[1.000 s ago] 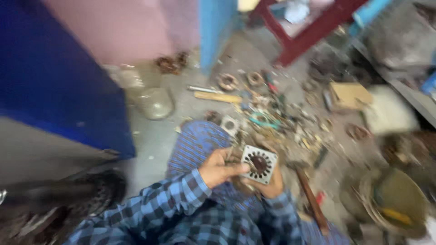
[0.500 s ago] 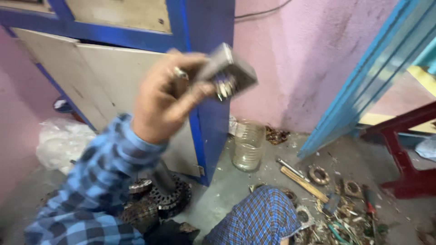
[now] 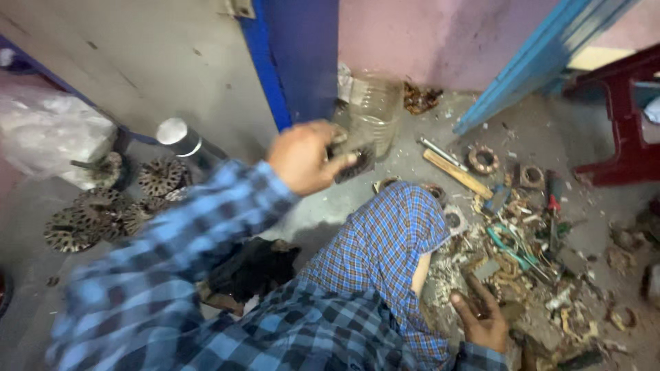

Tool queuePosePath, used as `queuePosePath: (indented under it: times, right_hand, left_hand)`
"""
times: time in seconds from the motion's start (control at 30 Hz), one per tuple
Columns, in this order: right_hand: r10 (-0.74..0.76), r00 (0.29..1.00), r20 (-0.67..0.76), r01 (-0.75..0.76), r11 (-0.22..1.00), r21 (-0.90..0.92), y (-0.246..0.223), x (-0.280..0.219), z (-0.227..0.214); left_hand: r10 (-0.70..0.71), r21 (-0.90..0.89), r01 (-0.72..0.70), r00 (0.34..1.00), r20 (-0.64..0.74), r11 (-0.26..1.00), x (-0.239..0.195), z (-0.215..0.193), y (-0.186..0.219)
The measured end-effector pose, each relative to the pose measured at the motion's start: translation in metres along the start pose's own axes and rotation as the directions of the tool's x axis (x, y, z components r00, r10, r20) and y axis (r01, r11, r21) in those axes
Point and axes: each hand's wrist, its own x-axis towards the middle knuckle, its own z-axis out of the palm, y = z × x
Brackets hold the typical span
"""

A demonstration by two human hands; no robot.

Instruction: The person dismantles a motor stator by hammering it and using pliers to pry apart metal components while sitting on the floor.

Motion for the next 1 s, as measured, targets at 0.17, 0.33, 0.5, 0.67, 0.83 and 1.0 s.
queuePosePath:
  times: [0.17,0.33,0.5,0.67,0.83,1.0]
  right_hand:
    - [-0.092,0.995,-0.026,0.088,0.987,-0.132,-0.023,-0.033,-0.006]
    - [0.016,0.996,-0.088,-0.031,0.985,-0.168,-0.007,-0.054,-0.027]
    - [0.086,0.993,-0.076,-0.082,0.995,0.059,0.021,-0.055,-0.032]
    - [-0.043,0.997,-0.064,0.037,0.995,-0.097,0.026,-0.046,-0.03]
    - [-0.035,0.984,-0.172,-0.022,0.947,-0.321,0.002,-0.024,-0.026]
    - [-0.332,0.933,-0.137,0.119,0.646,-0.754,-0.042,0.019,-0.006]
  left_hand:
    - [-0.408,0.222,0.359,0.879,0.246,0.907,-0.007,0.169,-0.074]
    - [-0.533,0.431,0.404,0.811,0.239,0.807,-0.007,0.285,-0.169]
    - [-0.478,0.446,0.447,0.877,-0.049,0.775,-0.014,0.31,-0.197]
    - [-0.502,0.424,0.468,0.864,-0.036,0.775,-0.003,0.28,-0.172]
    - [-0.356,0.245,0.351,0.934,-0.025,0.904,-0.01,0.258,-0.147]
    - [-0.394,-0.286,0.48,0.865,0.31,0.829,-0.003,0.244,-0.101]
